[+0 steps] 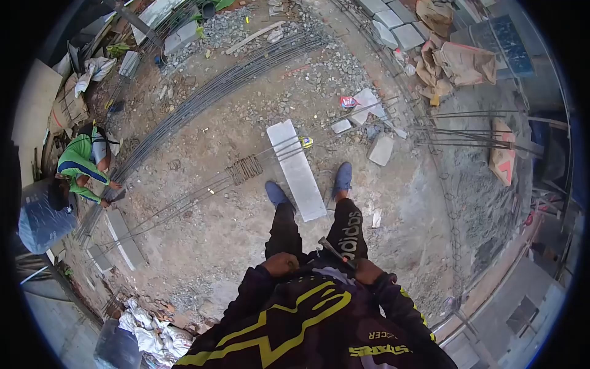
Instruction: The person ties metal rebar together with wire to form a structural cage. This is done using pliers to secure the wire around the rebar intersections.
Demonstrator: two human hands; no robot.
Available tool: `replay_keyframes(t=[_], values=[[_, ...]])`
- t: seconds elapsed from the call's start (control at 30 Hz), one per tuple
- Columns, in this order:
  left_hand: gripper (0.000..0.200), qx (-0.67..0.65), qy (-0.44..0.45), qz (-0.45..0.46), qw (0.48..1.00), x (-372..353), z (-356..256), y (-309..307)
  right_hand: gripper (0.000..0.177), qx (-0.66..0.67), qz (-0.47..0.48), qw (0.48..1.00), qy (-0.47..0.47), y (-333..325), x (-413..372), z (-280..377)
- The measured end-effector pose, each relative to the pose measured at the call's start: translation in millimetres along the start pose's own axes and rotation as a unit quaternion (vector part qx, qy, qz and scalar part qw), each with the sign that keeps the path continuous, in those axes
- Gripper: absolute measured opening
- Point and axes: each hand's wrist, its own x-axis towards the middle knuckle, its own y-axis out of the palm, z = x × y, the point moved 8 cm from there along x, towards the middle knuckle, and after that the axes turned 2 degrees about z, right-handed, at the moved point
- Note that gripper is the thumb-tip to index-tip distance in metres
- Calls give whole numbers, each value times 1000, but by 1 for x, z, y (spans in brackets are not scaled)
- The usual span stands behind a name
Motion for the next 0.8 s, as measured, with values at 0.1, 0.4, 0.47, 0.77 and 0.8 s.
replay_keyframes(t=[0.1, 0.4, 0.47, 0.77, 0.8], values=[[19, -37, -44, -41, 997, 2, -8, -32, 47, 67, 40, 997, -27, -50, 53, 14], [36, -357, -35, -235, 903, 99, 3, -33, 32, 83, -123, 987, 70, -274, 178, -9], [39, -338, -55, -277, 898, 126, 36, -51, 35, 102, -166, 978, 69, -299, 233, -68], [35, -278, -80, -475, 831, 236, 186, -143, 48, -363, -249, 898, 25, -358, 504, -335], [35, -290, -77, -466, 832, 245, 202, -150, 53, -382, -214, 897, 67, -339, 497, -279]])
